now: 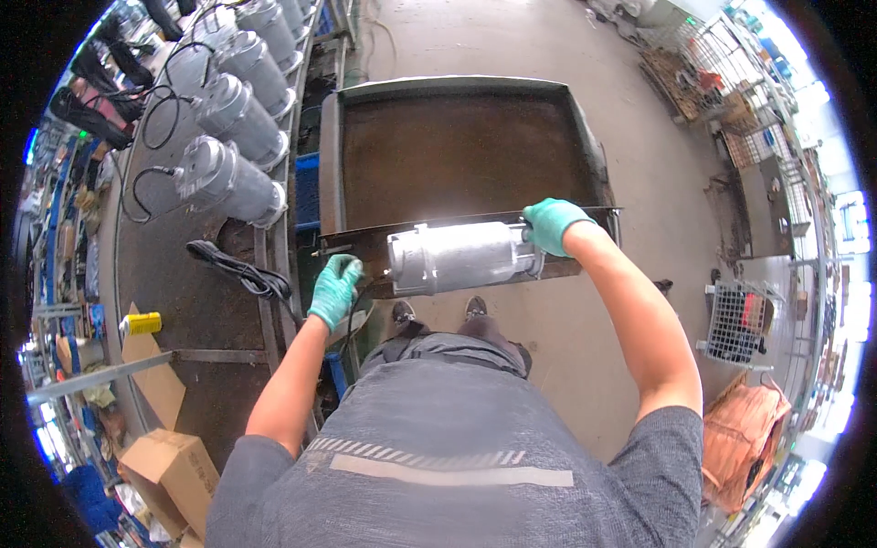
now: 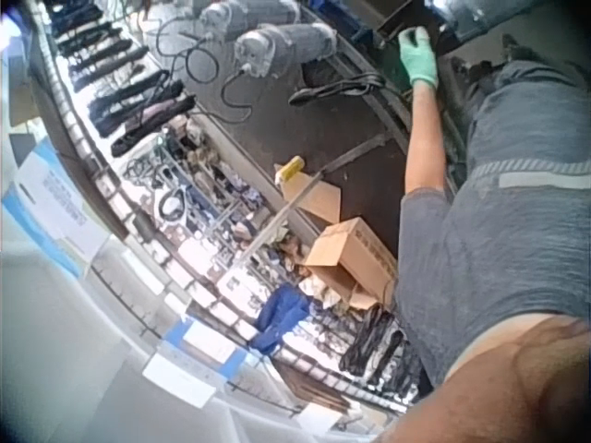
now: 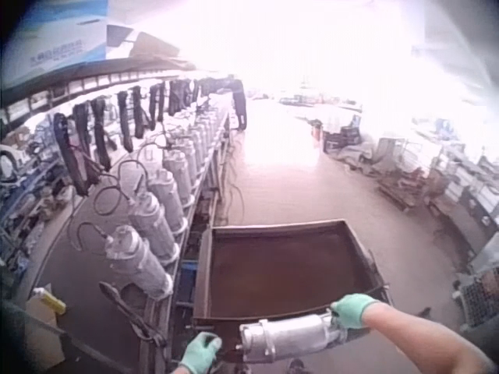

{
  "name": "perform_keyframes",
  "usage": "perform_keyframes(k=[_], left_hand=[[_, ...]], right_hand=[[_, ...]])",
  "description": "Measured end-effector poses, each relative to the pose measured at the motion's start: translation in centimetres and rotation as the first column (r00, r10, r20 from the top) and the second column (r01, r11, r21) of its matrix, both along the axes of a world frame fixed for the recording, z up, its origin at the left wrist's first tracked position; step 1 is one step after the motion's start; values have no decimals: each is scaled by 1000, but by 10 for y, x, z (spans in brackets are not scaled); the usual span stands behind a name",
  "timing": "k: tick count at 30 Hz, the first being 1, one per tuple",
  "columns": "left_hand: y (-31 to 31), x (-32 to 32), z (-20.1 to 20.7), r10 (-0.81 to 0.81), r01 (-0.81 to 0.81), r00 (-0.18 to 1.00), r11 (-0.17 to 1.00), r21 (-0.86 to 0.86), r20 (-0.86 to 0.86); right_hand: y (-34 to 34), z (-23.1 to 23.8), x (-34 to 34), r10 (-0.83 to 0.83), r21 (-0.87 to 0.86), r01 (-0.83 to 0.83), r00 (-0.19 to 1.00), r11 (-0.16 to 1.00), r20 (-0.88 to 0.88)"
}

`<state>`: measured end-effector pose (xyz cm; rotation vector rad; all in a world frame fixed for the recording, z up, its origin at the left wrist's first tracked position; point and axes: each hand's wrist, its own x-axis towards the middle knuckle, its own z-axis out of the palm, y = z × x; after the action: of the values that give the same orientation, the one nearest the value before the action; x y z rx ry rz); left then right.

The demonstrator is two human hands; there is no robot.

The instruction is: The person picks up a metal housing with attached cables and immerses it into a tank of water to check for leaks. The person rotates the housing underwater while observing for bubbles, then removes it and places it back onto an assembly line conveyor.

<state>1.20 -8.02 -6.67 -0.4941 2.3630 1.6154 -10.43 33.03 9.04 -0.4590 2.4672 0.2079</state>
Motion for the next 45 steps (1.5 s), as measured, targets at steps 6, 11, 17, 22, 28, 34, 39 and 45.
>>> perform_keyframes(k=[6,11,17,22,28,34,39,45], left_hand=[[82,10,57,-229,197,960,961,-196,-160],[88,12,55,-220,175,963,951,-255,-156],[88,11,60,-231,192,970,923,-332,-79],[92,11,72,-236,216,972,908,-360,-11],[86,13,56,-234,215,972,917,-337,-18],[84,11,56,-254,245,967,884,-398,32],[88,6,60,-248,221,968,909,-352,-32],[86,8,46,-239,211,970,919,-332,-43]], right_hand=[[17,-11,-9,215,-12,-215,976,977,24],[18,4,5,439,53,-436,891,898,-117],[-11,35,6,-175,126,173,985,977,2],[-2,19,-6,-66,88,53,985,995,158],[19,0,0,459,43,-458,888,888,-35],[22,2,-1,436,138,-423,896,896,-82],[-1,53,1,-34,175,9,990,985,140],[14,19,-7,60,110,-69,995,992,85]])
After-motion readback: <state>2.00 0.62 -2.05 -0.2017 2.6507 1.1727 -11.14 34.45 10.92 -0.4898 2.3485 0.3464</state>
